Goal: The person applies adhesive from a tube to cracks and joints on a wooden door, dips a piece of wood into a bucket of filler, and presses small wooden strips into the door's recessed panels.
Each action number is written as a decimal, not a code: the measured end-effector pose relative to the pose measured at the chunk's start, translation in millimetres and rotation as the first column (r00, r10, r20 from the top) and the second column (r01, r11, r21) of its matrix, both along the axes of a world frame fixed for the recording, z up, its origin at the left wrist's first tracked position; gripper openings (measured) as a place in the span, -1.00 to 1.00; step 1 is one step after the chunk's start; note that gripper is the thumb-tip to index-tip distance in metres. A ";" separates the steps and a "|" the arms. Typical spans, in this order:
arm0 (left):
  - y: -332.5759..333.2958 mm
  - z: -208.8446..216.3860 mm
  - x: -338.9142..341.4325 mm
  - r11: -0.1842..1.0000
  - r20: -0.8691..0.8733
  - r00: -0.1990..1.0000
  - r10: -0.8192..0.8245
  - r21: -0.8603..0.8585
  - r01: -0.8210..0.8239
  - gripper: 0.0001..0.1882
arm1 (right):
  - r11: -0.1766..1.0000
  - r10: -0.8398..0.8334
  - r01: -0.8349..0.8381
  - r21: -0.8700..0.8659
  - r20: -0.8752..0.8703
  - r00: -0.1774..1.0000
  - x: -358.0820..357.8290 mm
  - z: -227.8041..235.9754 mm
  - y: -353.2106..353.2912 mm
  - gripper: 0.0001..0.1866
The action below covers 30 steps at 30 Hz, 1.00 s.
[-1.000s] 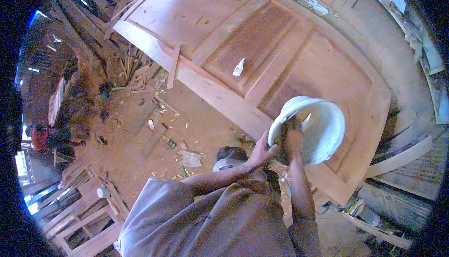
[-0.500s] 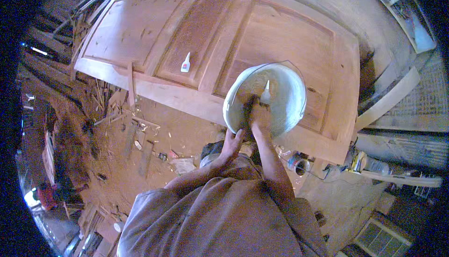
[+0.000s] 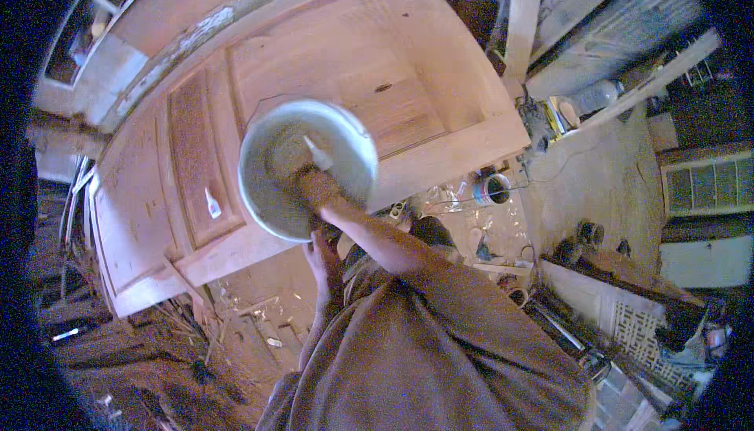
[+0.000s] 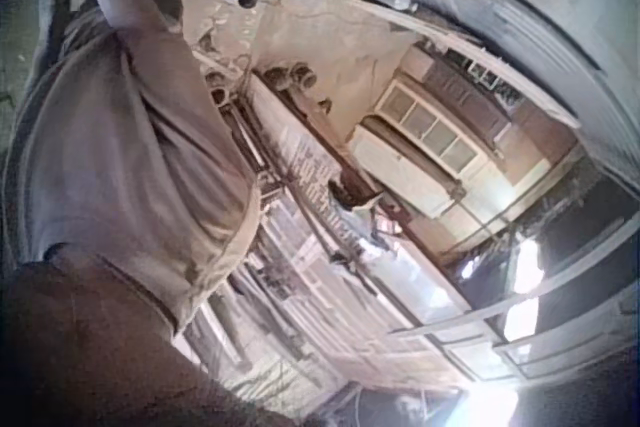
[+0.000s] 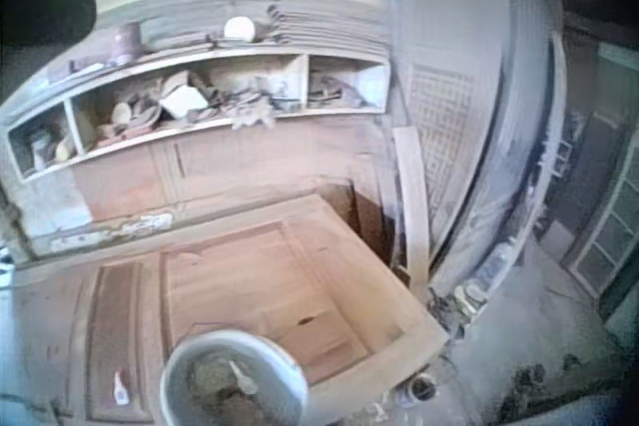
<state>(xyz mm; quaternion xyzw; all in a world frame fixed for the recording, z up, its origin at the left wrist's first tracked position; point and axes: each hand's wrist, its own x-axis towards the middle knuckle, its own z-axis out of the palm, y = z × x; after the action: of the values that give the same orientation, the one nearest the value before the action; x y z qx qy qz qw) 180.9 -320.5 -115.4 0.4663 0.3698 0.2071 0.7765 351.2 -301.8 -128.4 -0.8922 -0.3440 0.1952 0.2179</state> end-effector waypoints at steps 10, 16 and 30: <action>30.0 42.6 17.6 0.986 -0.114 0.981 0.160 -0.020 -0.163 -0.40 | 0.857 0.024 0.148 0.493 -0.325 0.945 38.6 113.0 -66.0 -0.79; 30.0 81.6 59.1 0.947 -0.182 0.929 0.322 0.070 -0.314 -0.37 | 0.738 -0.135 0.477 0.478 -0.587 0.798 100.3 136.2 -170.8 -0.84; 40.9 -8.3 41.2 0.579 -0.194 0.745 0.638 0.759 -0.298 -0.49 | 0.889 -0.439 0.422 0.181 0.069 0.896 178.5 36.6 -351.2 -0.80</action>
<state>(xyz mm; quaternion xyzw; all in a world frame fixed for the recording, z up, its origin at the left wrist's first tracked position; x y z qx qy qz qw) 222.0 -279.6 -123.7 0.6336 0.5469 0.4185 0.3527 529.7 -653.0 -91.8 -0.9349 -0.1634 0.0652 0.3083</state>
